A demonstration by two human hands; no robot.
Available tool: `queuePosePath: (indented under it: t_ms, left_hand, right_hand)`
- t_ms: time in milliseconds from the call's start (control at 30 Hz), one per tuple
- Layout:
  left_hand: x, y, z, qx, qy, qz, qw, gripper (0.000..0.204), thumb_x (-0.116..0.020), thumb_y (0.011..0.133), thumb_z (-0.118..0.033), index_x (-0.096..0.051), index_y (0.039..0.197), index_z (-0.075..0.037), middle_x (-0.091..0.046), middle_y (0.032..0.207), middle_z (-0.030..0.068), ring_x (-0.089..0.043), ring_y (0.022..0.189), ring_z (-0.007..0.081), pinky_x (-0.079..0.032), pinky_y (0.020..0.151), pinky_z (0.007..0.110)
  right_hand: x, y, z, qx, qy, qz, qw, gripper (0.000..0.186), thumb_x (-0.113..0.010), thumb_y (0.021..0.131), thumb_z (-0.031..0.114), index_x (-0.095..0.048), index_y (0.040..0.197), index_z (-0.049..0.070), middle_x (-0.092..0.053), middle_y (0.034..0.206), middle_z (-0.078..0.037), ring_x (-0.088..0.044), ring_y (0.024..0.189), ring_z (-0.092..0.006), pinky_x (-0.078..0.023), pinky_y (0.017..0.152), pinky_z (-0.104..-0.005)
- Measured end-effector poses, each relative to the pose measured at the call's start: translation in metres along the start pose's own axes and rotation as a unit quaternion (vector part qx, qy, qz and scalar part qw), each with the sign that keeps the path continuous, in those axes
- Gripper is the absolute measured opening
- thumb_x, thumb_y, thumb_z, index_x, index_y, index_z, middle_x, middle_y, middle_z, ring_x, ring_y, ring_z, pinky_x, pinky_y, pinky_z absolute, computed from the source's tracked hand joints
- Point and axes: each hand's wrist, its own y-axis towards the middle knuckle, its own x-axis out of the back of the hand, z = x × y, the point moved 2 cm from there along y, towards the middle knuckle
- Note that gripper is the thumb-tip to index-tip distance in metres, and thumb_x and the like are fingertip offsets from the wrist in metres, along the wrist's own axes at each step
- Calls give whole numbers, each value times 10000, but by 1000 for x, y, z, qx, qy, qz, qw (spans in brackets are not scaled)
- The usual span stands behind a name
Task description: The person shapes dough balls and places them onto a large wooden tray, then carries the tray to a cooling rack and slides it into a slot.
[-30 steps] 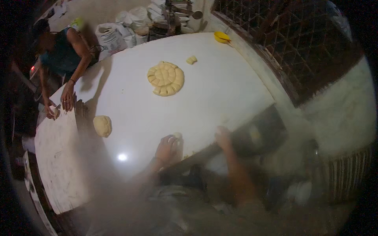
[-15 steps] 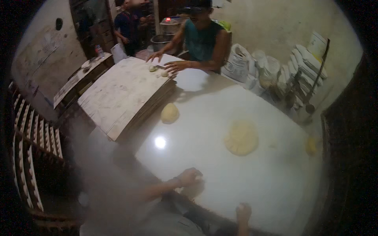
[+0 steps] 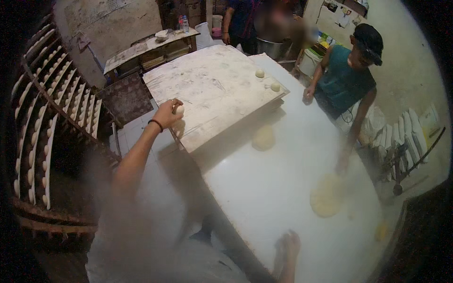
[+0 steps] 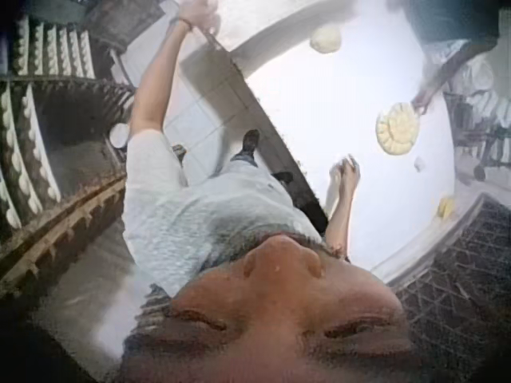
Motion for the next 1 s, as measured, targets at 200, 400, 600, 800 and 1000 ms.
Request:
queuePosePath:
  t_ms: [200, 400, 600, 800, 1000]
  left_hand:
    - [-12, 41, 91, -25, 119, 150, 981, 518, -775, 737, -230, -660, 1207, -46, -638, 1072, 190, -627, 1068, 331, -516, 948, 402]
    - [5, 23, 96, -27, 17, 61, 998, 711, -770, 850, -416, -524, 1407, -48, -509, 1395, 192, -507, 1298, 335, -431, 1109, 455]
    - [-60, -79, 188, 127, -187, -114, 968, 348, -634, 995, -202, -594, 1275, 1, -647, 1181, 106, -609, 1076, 225, -509, 944, 363]
    - [-228, -370, 271, 465, -184, 356, 790, 383, -636, 1001, -245, -596, 1282, 11, -690, 1132, 106, -649, 1022, 173, -526, 911, 335]
    - [-296, -423, 60, 356, -112, 551, 746, 366, -650, 985, -249, -633, 1256, -3, -702, 1130, 113, -651, 1054, 197, -528, 929, 354]
  right_hand:
    - [-250, 50, 128, 196, -86, 293, 932, 369, -719, 884, 97, -637, 1234, 12, -661, 1079, -70, -641, 970, -153, -546, 852, -298]
    - [-465, 22, 230, 482, -283, 260, 788, 485, -721, 833, 293, -637, 1272, 104, -641, 1204, -164, -636, 1077, -343, -544, 888, -423]
    - [-383, 37, 190, 468, -308, 176, 809, 632, -692, 882, 295, -459, 1466, 228, -534, 1313, -123, -582, 1156, -321, -563, 895, -423]
    - [-116, 72, -7, 216, -141, 94, 962, 454, -694, 938, 179, -575, 1373, 125, -556, 1316, -102, -598, 1096, -238, -541, 931, -368]
    - [243, 151, -153, 136, -309, -382, 860, 405, -741, 846, 130, -641, 1237, 93, -638, 1084, -86, -637, 943, -214, -537, 858, -358]
